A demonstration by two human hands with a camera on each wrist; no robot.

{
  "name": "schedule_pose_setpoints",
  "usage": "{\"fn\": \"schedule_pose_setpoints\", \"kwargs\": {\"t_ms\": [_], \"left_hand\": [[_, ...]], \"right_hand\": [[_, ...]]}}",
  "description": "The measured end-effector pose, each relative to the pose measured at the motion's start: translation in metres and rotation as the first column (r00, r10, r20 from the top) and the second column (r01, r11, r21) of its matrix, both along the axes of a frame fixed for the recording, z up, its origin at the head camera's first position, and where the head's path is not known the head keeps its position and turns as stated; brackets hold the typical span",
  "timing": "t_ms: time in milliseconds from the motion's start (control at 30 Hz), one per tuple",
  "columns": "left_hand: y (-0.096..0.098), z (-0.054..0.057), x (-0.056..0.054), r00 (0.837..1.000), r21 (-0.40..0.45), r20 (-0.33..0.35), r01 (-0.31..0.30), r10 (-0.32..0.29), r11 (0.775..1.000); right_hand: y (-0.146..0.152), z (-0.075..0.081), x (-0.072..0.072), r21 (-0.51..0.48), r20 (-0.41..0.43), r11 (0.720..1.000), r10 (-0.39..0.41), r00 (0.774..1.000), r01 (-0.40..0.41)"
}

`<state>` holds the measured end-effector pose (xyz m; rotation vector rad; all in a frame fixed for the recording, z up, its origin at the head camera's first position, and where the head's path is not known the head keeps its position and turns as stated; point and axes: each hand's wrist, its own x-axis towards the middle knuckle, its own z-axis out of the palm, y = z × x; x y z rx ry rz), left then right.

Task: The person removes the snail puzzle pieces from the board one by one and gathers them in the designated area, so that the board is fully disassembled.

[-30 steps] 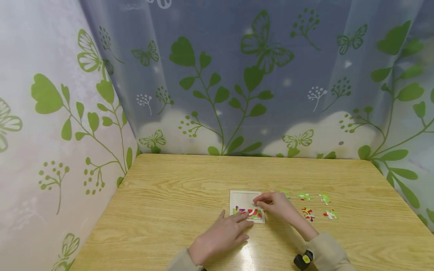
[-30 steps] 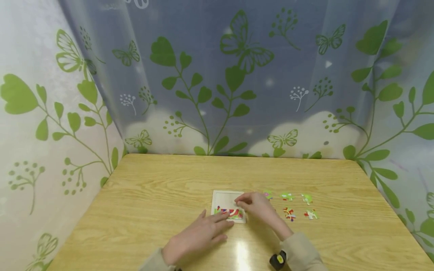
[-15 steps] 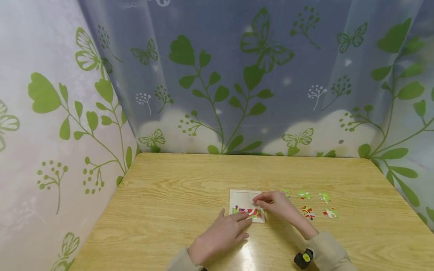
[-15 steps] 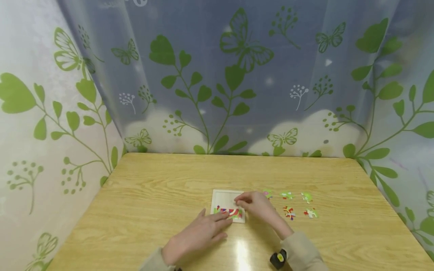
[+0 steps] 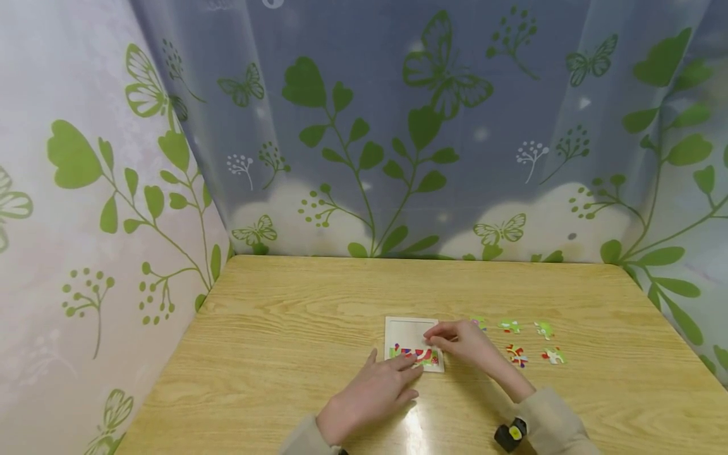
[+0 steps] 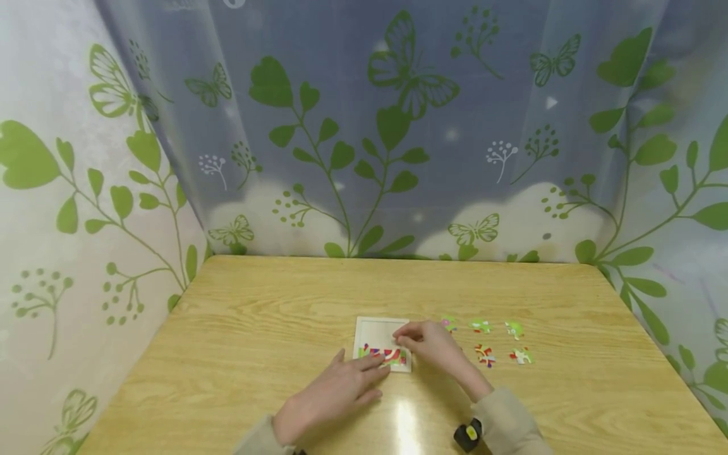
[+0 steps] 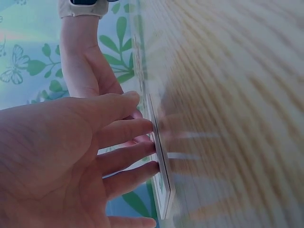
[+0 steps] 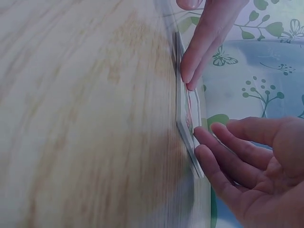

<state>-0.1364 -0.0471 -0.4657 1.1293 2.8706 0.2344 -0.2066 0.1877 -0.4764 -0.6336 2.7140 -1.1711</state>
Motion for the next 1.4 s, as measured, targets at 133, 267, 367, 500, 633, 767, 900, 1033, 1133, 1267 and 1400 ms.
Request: {"fn": "schedule_pose_setpoints", "kwargs": {"t_ms": [133, 267, 367, 500, 633, 767, 900, 1033, 1133, 1267, 1400], "left_hand": [[0.0, 0.0, 0.0, 1.0, -0.009, -0.008, -0.001, 0.001, 1.0], [0.0, 0.0, 0.0, 1.0, -0.016, -0.013, 0.0, 0.0, 1.0], [0.001, 0.0, 0.0, 1.0, -0.022, -0.019, 0.0, 0.0, 1.0], [0.001, -0.001, 0.0, 1.0, -0.022, -0.027, -0.001, 0.0, 1.0], [0.002, -0.001, 0.001, 1.0, -0.027, -0.029, 0.001, -0.002, 1.0], [0.002, -0.001, 0.002, 1.0, -0.038, -0.015, -0.001, 0.0, 0.999], [0.002, -0.001, 0.003, 1.0, -0.04, 0.003, -0.003, 0.003, 0.999], [0.002, 0.0, 0.003, 1.0, -0.045, -0.001, 0.005, -0.005, 0.999], [0.003, 0.0, 0.003, 1.0, -0.046, -0.005, 0.012, -0.013, 0.999], [0.003, 0.0, 0.003, 1.0, -0.043, 0.007, 0.016, -0.016, 0.999], [0.003, 0.0, 0.003, 1.0, -0.039, 0.013, 0.014, -0.014, 0.999]], "right_hand": [[-0.001, 0.0, 0.002, 0.0, -0.015, 1.0, 0.01, 1.0, -0.01], [-0.003, 0.002, 0.004, -0.009, -0.022, 0.999, 0.032, 0.999, -0.032], [-0.004, 0.001, 0.005, -0.027, -0.021, 0.999, 0.043, 0.999, -0.044], [-0.005, 0.0, 0.005, -0.05, -0.02, 0.998, 0.04, 0.999, -0.041], [-0.004, -0.002, 0.005, -0.086, -0.011, 0.995, 0.039, 0.999, -0.04], [-0.002, -0.002, 0.005, -0.143, 0.011, 0.988, 0.06, 0.998, -0.058], [0.001, -0.002, 0.006, -0.161, 0.046, 0.984, 0.079, 0.996, -0.071], [0.003, -0.003, 0.007, -0.153, 0.077, 0.986, 0.082, 0.994, -0.069], [0.004, -0.002, 0.008, -0.168, 0.082, 0.986, 0.036, 0.996, -0.021], [0.007, 0.003, 0.009, -0.205, 0.1, 0.977, -0.045, 0.994, 0.065], [0.009, 0.007, 0.008, -0.218, 0.107, 0.972, -0.072, 0.992, 0.094]]}}
